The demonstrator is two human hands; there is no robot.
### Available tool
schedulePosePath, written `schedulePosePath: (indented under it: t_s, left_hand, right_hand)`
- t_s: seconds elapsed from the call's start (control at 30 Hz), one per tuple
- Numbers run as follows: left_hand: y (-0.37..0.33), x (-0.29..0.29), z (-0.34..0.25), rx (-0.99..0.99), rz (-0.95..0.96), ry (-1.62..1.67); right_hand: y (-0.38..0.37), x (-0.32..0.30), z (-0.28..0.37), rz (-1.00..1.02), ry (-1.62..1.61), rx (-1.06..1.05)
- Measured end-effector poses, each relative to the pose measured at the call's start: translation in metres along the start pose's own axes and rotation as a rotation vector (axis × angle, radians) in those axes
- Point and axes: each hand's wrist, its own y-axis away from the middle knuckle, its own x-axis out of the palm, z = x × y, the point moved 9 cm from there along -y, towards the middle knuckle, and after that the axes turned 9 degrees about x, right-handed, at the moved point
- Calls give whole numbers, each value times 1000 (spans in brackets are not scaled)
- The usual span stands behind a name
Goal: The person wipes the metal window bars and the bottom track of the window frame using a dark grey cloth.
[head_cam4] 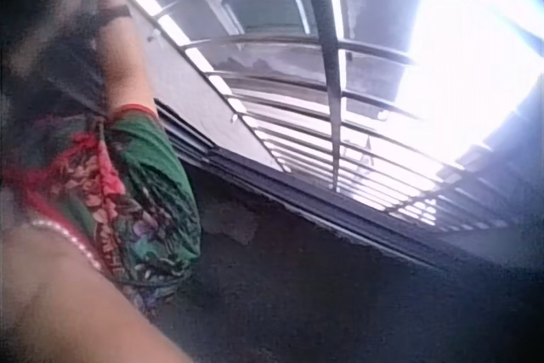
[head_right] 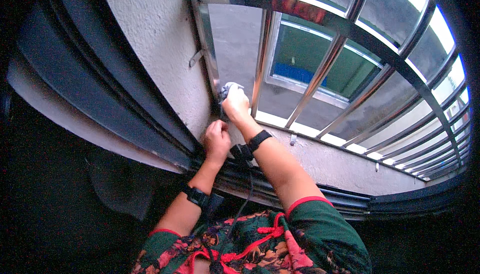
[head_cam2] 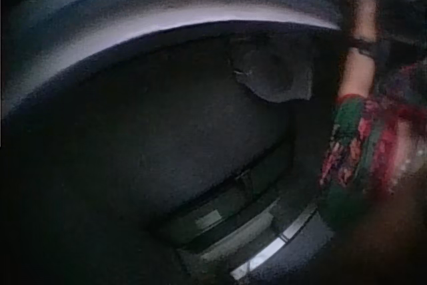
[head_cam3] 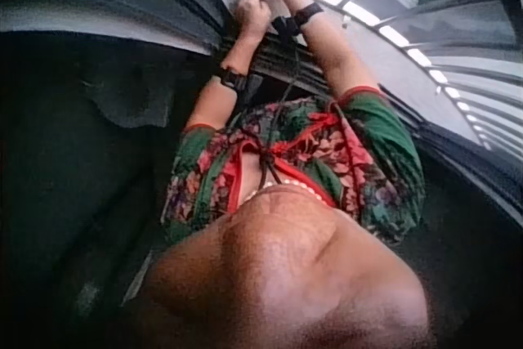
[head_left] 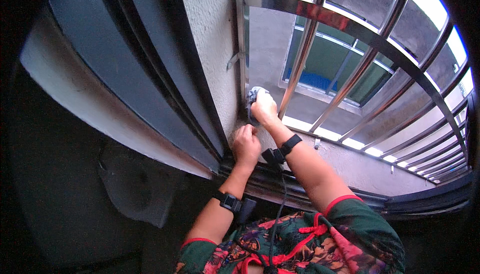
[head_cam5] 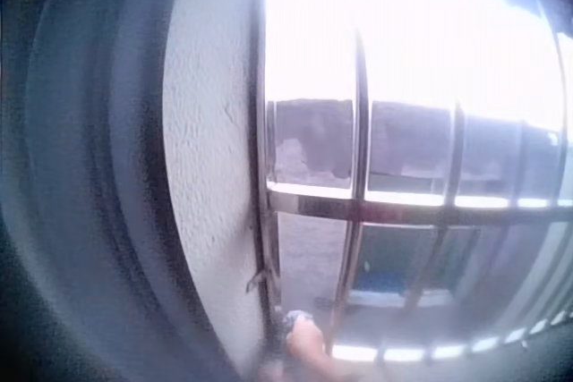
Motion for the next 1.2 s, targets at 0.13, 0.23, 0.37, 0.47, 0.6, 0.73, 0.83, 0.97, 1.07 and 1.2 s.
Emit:
schedulePosePath:
  t_s: [0.13, 0.23, 0.37, 0.47, 0.6, 0.73, 0.83, 0.97, 1.07, 1.2]
  left_hand:
    - [3, 3, 0, 25, 23, 36]
    - [1, 10, -2, 22, 39, 59]
    - [9, 16, 12, -5, 43, 86]
    - [9, 6, 9, 18, 16, 59]
    - [2, 4, -12, 99, 22, -25]
    - [7, -3, 26, -49, -63, 369]
    - [-1, -13, -4, -115, -70, 703]
    - [-2, -22, -35, -101, -80, 1121]
    - [1, -27, -55, -154, -33, 1021]
    - [4, -31, -57, 10, 8, 658]
  right_hand:
    - [2, -11, 25, 143, -174, 43]
    - [-11, 2, -15, 89, -346, 209]
    - [-18, -70, 50, -54, -903, -120]
    - [-15, -127, 111, 34, -1218, -268]
    - [3, -171, 146, 334, -1555, -439]
    - [45, -177, 144, 531, -1583, -420]
    - [49, -146, 106, 685, -1516, -282]
    - [59, -116, 61, 847, -1437, -44]
    - [64, -111, 38, 750, -1250, -112]
    - [91, -82, 12, 1036, -846, -46]
